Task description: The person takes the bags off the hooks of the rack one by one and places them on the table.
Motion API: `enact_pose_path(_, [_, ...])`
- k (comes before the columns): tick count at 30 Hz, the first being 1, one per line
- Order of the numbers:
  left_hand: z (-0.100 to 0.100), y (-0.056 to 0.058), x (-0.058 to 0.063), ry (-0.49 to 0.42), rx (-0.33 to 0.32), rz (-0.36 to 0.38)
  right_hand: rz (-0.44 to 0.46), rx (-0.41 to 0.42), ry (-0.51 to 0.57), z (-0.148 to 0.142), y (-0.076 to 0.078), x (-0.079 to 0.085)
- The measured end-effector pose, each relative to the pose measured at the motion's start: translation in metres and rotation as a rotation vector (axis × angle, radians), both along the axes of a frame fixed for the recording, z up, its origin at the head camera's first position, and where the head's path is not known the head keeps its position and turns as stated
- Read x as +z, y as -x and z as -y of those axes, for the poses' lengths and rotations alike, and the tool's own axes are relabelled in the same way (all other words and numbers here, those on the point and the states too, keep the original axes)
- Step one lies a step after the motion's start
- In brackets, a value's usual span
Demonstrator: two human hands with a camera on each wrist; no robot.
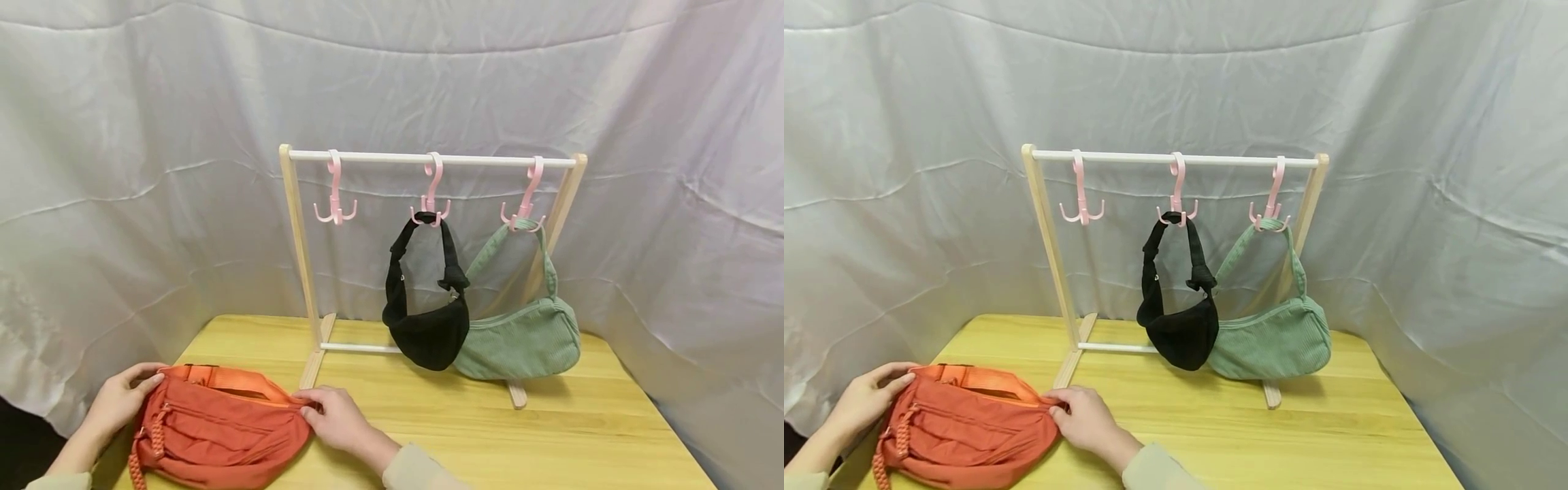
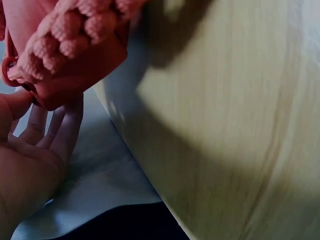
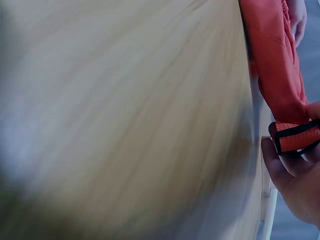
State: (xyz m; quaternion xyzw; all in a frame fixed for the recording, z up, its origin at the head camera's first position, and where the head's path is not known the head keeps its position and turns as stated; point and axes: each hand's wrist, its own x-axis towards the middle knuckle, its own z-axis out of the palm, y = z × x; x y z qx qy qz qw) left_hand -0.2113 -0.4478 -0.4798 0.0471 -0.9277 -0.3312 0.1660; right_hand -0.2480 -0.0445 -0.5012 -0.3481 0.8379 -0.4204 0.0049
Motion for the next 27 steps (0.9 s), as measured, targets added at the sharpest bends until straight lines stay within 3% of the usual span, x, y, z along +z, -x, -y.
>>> enact_pose_path(13, [0.014, -0.003, 0.000, 0.072, -0.022, 0.171, 0.005, 0.052, -0.062, 0.015, -0.002, -0.001])
enact_pose_path(20, [0.015, -0.002, -0.004, 0.122, -0.022, 0.133, 0.010, 0.066, -0.106, 0.022, -0.004, -0.001])
enact_pose_path(27, [0.016, 0.000, -0.008, 0.159, -0.031, 0.147, -0.027, 0.088, -0.179, 0.028, -0.006, 0.000])
